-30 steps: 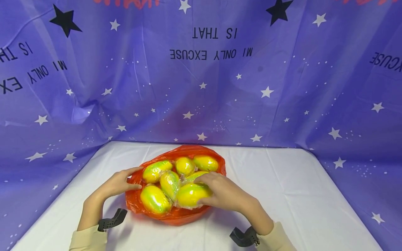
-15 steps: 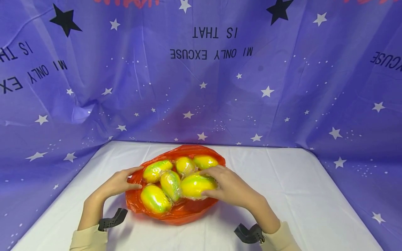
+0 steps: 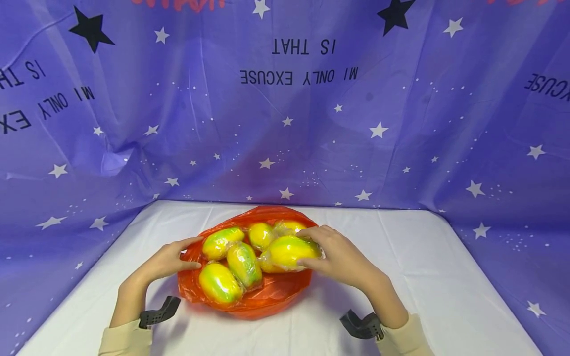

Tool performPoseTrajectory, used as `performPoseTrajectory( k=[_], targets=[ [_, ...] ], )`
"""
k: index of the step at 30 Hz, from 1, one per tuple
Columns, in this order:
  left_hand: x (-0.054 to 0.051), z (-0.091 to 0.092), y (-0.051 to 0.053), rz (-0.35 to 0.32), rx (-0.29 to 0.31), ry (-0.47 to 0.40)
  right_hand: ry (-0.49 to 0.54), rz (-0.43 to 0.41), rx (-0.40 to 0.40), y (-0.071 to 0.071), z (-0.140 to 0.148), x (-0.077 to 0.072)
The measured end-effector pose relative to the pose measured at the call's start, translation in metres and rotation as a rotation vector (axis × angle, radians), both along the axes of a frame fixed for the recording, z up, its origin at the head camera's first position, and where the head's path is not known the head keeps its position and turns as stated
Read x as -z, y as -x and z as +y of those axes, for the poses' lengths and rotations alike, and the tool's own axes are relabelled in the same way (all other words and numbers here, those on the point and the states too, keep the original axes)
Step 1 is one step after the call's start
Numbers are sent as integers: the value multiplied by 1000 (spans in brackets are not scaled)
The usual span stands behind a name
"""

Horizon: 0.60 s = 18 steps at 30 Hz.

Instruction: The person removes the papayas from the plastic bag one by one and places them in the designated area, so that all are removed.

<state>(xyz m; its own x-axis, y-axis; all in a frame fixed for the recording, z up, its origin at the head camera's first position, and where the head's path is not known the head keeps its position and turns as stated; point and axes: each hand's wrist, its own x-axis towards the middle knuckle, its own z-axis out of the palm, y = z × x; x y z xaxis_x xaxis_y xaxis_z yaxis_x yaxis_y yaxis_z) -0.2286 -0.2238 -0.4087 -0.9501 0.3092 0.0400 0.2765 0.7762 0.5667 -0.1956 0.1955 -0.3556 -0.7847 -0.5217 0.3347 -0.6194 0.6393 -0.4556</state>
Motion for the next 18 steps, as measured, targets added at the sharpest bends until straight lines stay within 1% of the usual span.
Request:
performPoseTrajectory(
  k=[10, 18],
  targets=[
    [-1, 1, -1, -10, -7, -3, 22, 3, 88, 5, 19, -6],
    [-2, 1, -2, -10, -4, -5, 35, 22, 142, 14, 39, -5]
  ],
)
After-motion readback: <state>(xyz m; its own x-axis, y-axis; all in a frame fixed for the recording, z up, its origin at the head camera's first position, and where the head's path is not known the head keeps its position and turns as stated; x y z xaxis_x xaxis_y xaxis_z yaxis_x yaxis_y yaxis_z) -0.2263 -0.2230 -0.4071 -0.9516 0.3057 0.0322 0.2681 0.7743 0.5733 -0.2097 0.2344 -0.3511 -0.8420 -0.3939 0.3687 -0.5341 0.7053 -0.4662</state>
